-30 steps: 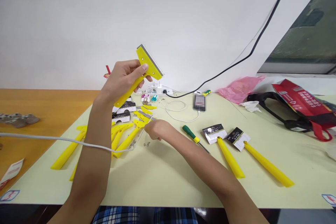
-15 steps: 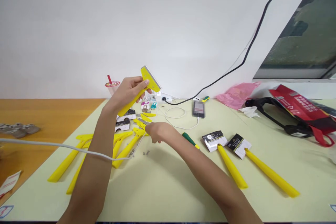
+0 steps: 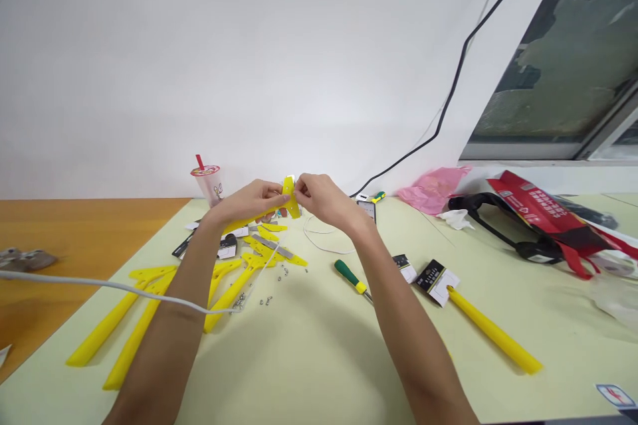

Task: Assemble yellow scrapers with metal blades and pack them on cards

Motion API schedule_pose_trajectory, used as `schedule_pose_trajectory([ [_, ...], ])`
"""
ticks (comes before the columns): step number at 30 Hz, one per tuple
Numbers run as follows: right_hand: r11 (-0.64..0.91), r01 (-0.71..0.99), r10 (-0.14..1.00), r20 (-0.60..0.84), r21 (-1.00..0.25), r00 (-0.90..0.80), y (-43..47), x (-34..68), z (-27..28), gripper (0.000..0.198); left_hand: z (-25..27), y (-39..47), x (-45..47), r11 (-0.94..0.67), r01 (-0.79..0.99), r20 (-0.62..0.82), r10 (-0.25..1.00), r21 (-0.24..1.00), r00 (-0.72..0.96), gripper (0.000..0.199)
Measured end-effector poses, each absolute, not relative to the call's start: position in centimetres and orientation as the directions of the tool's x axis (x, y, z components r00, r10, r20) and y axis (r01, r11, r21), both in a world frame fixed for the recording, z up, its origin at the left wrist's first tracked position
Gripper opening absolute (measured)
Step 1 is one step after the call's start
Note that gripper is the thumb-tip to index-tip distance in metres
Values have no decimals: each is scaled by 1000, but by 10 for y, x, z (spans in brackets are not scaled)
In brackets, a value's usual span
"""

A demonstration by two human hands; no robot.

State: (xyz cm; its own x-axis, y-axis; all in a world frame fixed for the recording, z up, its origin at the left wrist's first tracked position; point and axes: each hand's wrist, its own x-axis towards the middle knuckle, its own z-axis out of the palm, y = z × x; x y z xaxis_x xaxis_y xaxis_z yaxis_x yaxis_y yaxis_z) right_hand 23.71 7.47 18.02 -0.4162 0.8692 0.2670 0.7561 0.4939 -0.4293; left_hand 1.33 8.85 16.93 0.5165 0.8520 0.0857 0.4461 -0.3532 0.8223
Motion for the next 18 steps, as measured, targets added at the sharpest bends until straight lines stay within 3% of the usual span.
schedule_pose_trajectory([
  [8,453,847,891,152,-279,-427,83,232,171,22,154,102,19,-358,475,-44,761,804,648,52],
  [18,440,801,894,109,-406,-436,94,233,160,22,140,115,22,-285,535,-179,733,795,656,51],
])
